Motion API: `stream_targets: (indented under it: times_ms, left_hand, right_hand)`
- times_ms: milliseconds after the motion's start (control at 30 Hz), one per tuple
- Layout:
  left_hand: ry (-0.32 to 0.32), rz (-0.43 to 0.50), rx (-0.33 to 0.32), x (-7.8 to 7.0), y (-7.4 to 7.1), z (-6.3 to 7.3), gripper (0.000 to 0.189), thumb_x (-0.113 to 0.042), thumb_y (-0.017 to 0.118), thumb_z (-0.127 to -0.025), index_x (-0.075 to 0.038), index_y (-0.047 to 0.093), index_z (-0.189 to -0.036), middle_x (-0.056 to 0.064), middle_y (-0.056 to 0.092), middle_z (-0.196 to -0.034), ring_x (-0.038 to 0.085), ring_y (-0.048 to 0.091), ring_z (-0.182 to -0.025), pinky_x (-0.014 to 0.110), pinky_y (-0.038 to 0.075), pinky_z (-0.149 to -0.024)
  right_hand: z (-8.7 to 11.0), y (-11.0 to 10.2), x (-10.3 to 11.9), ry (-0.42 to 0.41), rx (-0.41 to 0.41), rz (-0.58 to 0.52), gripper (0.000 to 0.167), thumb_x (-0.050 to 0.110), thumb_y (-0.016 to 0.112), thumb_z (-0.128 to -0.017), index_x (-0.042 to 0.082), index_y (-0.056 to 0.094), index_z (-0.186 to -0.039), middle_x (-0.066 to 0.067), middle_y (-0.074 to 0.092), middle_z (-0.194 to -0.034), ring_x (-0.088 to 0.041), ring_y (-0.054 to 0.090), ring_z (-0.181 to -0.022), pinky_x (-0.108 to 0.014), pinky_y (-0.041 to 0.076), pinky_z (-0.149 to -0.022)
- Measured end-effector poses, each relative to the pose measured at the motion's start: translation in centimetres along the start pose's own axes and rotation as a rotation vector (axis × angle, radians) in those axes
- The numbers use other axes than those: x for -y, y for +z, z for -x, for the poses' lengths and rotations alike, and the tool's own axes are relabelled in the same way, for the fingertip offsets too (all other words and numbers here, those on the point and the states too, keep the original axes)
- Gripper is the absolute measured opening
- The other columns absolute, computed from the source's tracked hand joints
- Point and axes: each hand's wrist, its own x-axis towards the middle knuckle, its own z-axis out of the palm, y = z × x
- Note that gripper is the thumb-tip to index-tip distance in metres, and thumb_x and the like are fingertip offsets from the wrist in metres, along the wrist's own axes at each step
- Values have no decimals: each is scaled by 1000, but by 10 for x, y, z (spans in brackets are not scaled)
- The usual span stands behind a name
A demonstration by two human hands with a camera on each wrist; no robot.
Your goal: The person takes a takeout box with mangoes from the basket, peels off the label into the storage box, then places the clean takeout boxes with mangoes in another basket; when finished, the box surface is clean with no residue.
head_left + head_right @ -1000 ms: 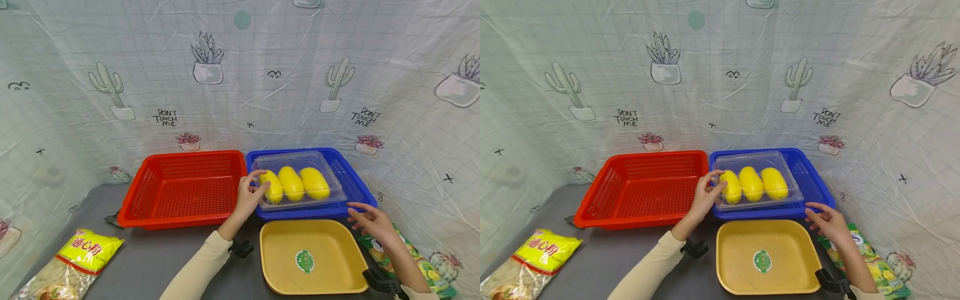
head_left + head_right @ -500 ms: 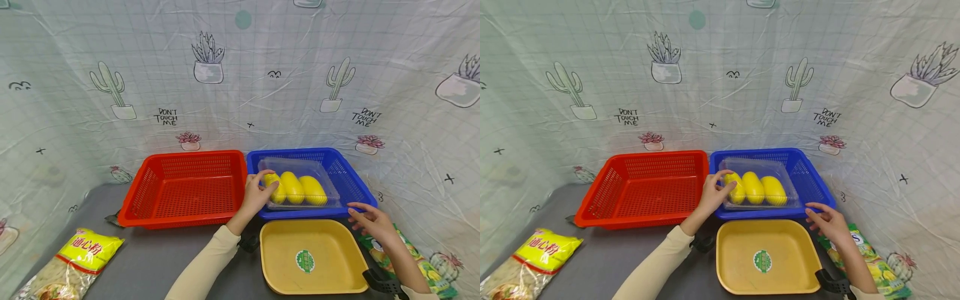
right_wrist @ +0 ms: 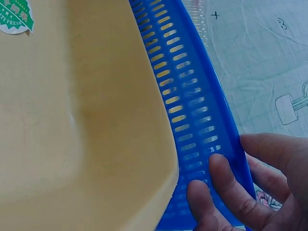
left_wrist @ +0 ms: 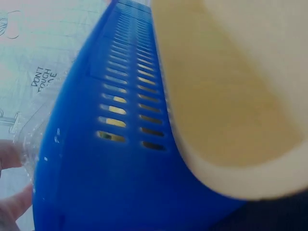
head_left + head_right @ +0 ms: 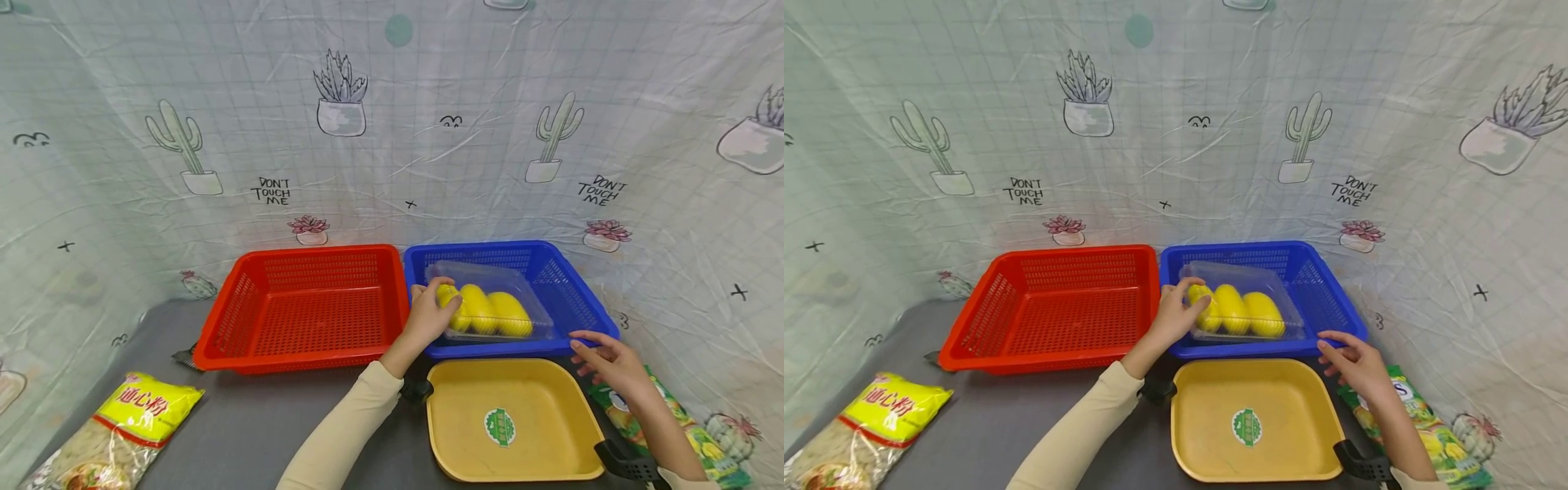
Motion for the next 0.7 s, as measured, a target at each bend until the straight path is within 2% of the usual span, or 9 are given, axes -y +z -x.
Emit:
stream_targets:
  times_ms: [100, 200, 300, 400, 467, 533, 600, 700]
  left_hand:
    - [9, -27, 39, -2, 0, 0, 37, -29, 59, -96, -13, 56, -130, 25, 38, -126, 31, 45, -110, 25, 44, -57]
    - [-1, -68, 84, -4, 0, 1, 41, -31, 59, -97, -14, 53, -134, 26, 39, -127, 31, 40, -114, 30, 46, -66]
    - [-20, -100, 140, -7, 0, 1, 47, -32, 60, -97, -14, 49, -139, 25, 38, -133, 32, 41, -116, 38, 50, -79]
    - [-29, -122, 166, -9, 1, 2, 52, -32, 61, -95, -13, 47, -141, 26, 33, -141, 35, 47, -119, 45, 52, -89]
    - [-30, -141, 168, -10, 2, 3, 55, -32, 63, -94, -11, 46, -142, 26, 32, -141, 35, 54, -113, 44, 53, -89]
    - [-32, -156, 163, -10, 3, 3, 57, -31, 65, -93, -9, 46, -142, 25, 32, -139, 32, 60, -99, 39, 56, -83]
    - [-33, -176, 158, -9, 3, 4, 58, -31, 66, -93, -8, 46, -143, 22, 34, -135, 27, 60, -86, 33, 57, -76]
    - [-33, -214, 158, -8, 4, 5, 60, -32, 65, -93, -8, 45, -144, 21, 38, -130, 23, 58, -81, 31, 57, -73]
  right_hand:
    - [0, -1, 0, -3, -6, 2, 61, 42, 54, -99, -4, 44, -139, -12, 71, -91, -21, 68, -73, -35, 55, -62]
    - [1, -2, 0, -3, -7, 0, 61, 42, 54, -99, -4, 45, -139, -11, 71, -91, -20, 68, -73, -35, 55, -62]
    - [2, -3, 0, 3, -7, 1, 61, 42, 54, -99, -4, 44, -139, -11, 71, -90, -19, 68, -73, -34, 54, -62]
    - [3, -4, -1, 7, -10, 2, 61, 42, 53, -100, -4, 44, -139, -10, 72, -90, -19, 68, -72, -34, 54, -61]
    - [3, -4, -1, 6, -14, 1, 61, 42, 53, -99, -4, 44, -139, -11, 72, -90, -19, 68, -72, -34, 54, -61]
    - [3, -3, -2, 8, -17, -1, 61, 42, 54, -99, -4, 44, -139, -10, 72, -89, -19, 68, -72, -35, 54, -61]
    - [2, -1, -2, 12, -18, -6, 62, 43, 54, -99, -3, 45, -139, -10, 72, -89, -19, 68, -72, -35, 54, -62]
    - [1, 0, -3, 15, -14, -11, 62, 43, 54, -99, -2, 44, -140, -9, 72, -88, -19, 68, -71, -35, 54, -62]
